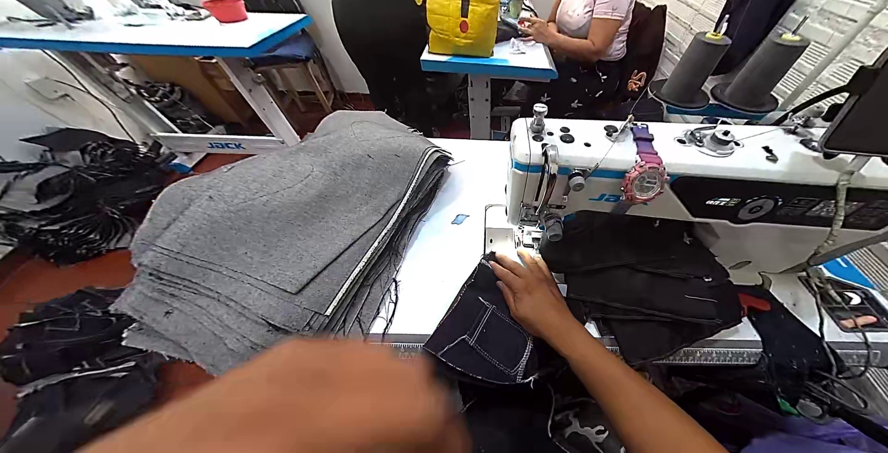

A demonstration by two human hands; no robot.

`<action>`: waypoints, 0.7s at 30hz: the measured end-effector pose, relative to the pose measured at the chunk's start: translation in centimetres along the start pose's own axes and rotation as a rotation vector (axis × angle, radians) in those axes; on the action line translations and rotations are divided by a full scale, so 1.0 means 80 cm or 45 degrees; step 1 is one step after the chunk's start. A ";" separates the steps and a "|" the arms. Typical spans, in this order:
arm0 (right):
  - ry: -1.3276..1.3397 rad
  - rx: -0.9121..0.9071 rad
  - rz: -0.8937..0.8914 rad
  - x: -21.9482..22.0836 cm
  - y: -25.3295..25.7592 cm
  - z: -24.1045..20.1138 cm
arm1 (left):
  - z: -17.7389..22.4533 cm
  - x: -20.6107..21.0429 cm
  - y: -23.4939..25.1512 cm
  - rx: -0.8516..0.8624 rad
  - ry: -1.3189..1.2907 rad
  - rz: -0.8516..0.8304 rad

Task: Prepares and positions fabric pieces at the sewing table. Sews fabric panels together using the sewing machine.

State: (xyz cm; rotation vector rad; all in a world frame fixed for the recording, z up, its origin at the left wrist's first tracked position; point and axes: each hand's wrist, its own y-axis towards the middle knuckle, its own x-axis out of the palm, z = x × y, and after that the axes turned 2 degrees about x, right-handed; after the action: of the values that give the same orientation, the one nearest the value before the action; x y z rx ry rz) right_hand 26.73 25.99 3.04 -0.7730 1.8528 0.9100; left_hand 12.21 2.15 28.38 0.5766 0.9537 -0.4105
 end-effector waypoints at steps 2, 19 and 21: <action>0.106 0.010 0.016 -0.024 -0.009 -0.017 | -0.050 0.014 0.051 -0.051 0.492 0.028; 0.979 -0.097 -0.568 -0.047 0.024 0.051 | -0.272 0.136 0.148 -1.159 0.147 -0.545; 0.926 0.175 -0.802 -0.060 0.037 0.035 | -0.267 0.139 0.150 -1.166 0.203 -0.469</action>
State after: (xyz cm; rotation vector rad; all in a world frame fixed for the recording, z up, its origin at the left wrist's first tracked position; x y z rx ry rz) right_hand 27.54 30.59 7.31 -1.6242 2.0232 0.0806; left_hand 11.13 24.00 12.65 -0.4110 1.2769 -0.2120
